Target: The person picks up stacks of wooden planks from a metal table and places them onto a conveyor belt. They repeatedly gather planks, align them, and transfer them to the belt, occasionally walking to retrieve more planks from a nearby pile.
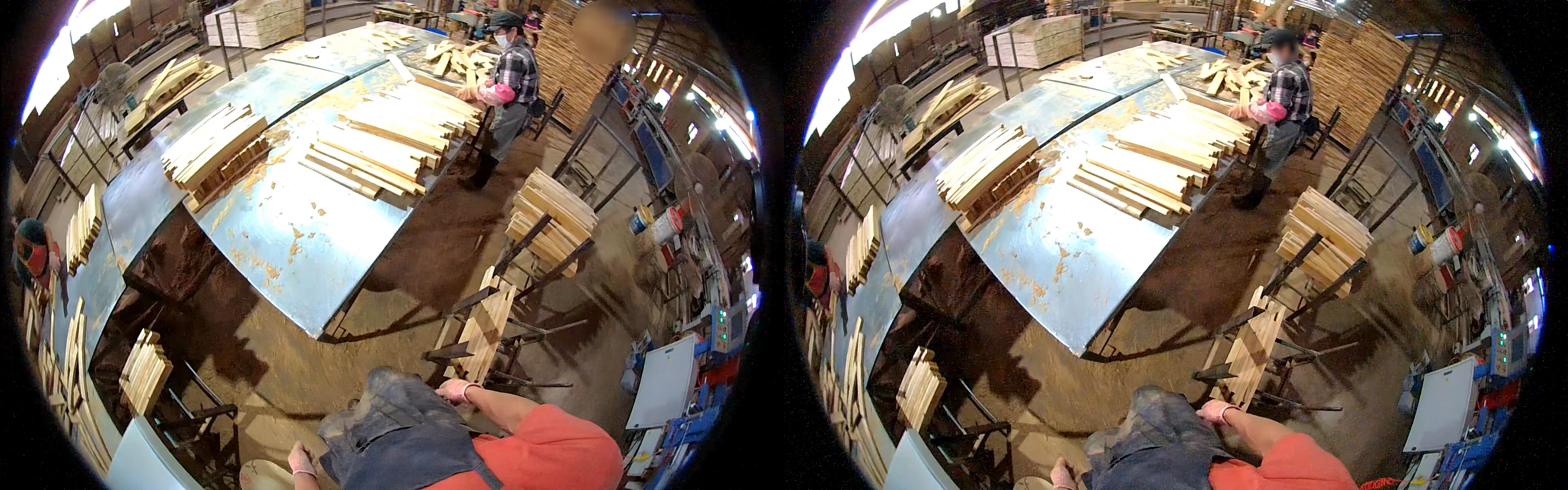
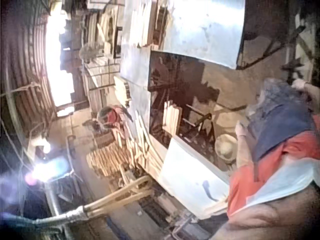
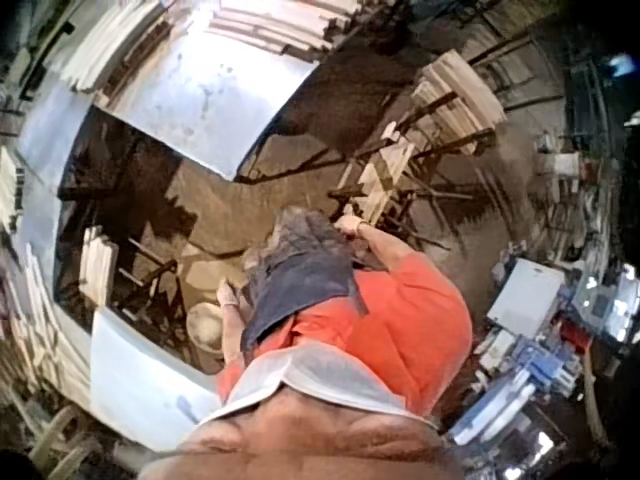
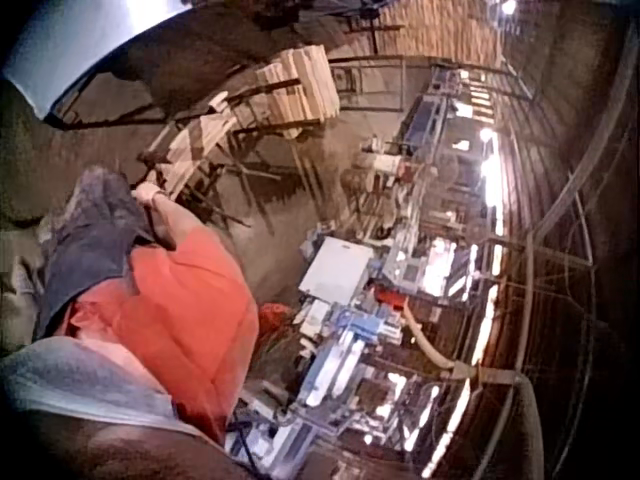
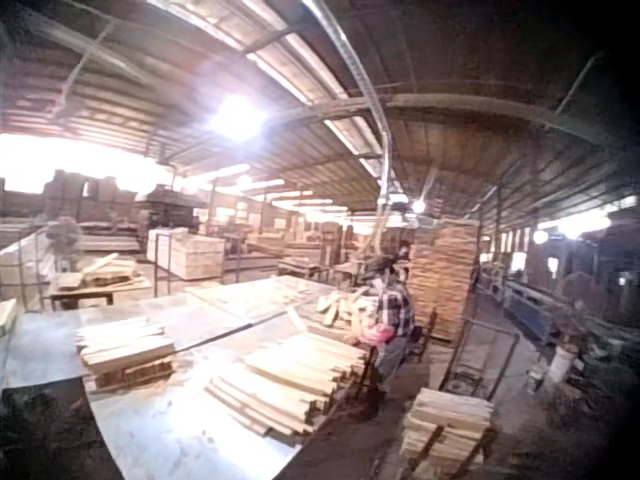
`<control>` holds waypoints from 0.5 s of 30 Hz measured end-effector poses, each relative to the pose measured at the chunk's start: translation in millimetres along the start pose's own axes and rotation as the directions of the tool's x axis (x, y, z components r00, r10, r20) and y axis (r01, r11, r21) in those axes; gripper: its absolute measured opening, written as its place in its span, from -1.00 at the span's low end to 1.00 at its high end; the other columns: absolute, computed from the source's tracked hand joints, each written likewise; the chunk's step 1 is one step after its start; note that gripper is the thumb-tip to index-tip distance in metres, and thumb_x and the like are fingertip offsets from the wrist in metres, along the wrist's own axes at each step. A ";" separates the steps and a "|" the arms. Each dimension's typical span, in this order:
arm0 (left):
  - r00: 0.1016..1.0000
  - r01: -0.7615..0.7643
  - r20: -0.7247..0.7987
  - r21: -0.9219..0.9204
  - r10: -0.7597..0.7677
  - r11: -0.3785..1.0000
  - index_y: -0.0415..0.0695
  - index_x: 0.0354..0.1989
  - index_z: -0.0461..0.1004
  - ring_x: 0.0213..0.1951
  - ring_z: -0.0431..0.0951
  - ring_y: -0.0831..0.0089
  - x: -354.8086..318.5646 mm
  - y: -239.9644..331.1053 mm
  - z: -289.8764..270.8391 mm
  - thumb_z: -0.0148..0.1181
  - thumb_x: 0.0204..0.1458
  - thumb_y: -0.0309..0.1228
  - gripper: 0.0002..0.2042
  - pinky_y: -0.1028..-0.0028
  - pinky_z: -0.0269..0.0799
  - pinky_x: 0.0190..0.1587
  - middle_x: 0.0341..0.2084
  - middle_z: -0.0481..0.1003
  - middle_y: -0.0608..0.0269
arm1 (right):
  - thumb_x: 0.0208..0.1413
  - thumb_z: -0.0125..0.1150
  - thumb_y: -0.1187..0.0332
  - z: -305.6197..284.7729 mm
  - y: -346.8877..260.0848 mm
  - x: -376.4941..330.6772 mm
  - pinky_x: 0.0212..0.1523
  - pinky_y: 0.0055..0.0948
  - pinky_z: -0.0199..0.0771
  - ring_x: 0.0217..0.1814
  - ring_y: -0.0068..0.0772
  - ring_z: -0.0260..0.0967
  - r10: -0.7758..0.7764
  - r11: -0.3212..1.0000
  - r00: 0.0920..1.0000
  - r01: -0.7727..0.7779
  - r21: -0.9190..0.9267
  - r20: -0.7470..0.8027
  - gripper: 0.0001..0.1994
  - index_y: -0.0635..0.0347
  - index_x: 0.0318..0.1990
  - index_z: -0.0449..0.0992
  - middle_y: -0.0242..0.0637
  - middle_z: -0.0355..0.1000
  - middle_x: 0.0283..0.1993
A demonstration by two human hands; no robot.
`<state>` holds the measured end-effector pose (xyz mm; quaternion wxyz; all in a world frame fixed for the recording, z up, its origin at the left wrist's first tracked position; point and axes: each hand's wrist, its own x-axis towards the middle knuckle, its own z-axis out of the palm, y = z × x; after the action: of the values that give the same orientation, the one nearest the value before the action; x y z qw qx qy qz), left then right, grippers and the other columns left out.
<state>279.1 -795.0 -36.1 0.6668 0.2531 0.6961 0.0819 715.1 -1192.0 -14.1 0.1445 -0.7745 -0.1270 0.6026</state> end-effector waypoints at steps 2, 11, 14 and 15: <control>0.994 0.042 -0.108 0.080 -0.033 0.996 0.08 -0.35 0.54 -0.58 0.44 0.31 15.7 45.3 36.2 0.21 0.29 -0.19 -0.82 0.25 0.39 -0.51 -0.57 0.44 0.29 | 0.32 0.08 -0.04 -28.0 -23.3 2.4 0.03 0.08 0.54 0.05 0.09 0.63 -0.086 0.987 0.996 0.082 -0.141 -0.027 -0.49 0.31 -0.09 0.67 -0.01 0.68 -0.11; 0.974 0.017 0.226 0.049 -0.028 0.999 0.07 -0.35 0.47 -0.45 0.49 0.36 -13.9 116.8 233.5 0.26 0.26 -0.25 -0.85 0.29 0.41 -0.39 -0.51 0.46 0.36 | 0.30 0.23 0.16 -201.9 -118.2 57.7 -0.33 -0.26 0.48 -0.39 -0.39 0.41 0.000 0.930 0.954 0.111 0.351 -0.301 -0.74 0.19 -0.23 0.58 -0.31 0.46 -0.40; 0.974 0.064 0.217 0.046 -0.072 0.997 0.01 -0.37 0.43 -0.43 0.50 0.32 -14.8 126.4 301.9 0.22 0.28 -0.27 -0.81 0.27 0.43 -0.37 -0.49 0.46 0.35 | 0.28 0.22 0.20 -305.0 -163.2 94.7 -0.27 -0.27 0.49 -0.36 -0.39 0.38 -0.238 0.884 0.762 0.427 0.191 -0.602 -0.74 0.25 -0.28 0.52 -0.28 0.44 -0.40; 0.958 0.096 0.275 -0.033 -0.084 0.995 -0.03 -0.37 0.49 -0.44 0.52 0.31 -14.0 132.4 322.0 0.24 0.27 -0.27 -0.82 0.29 0.42 -0.38 -0.49 0.51 0.32 | 0.29 0.24 0.12 -343.4 -181.5 104.9 0.03 -0.20 0.47 0.00 -0.13 0.43 -0.213 0.904 0.774 0.388 0.181 -0.596 -0.64 0.28 -0.04 0.53 -0.07 0.50 -0.08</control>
<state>623.3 -759.7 4.8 0.7653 0.2147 0.6060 0.0317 1069.5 -1009.4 39.9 0.3843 -0.8560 -0.1111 0.3276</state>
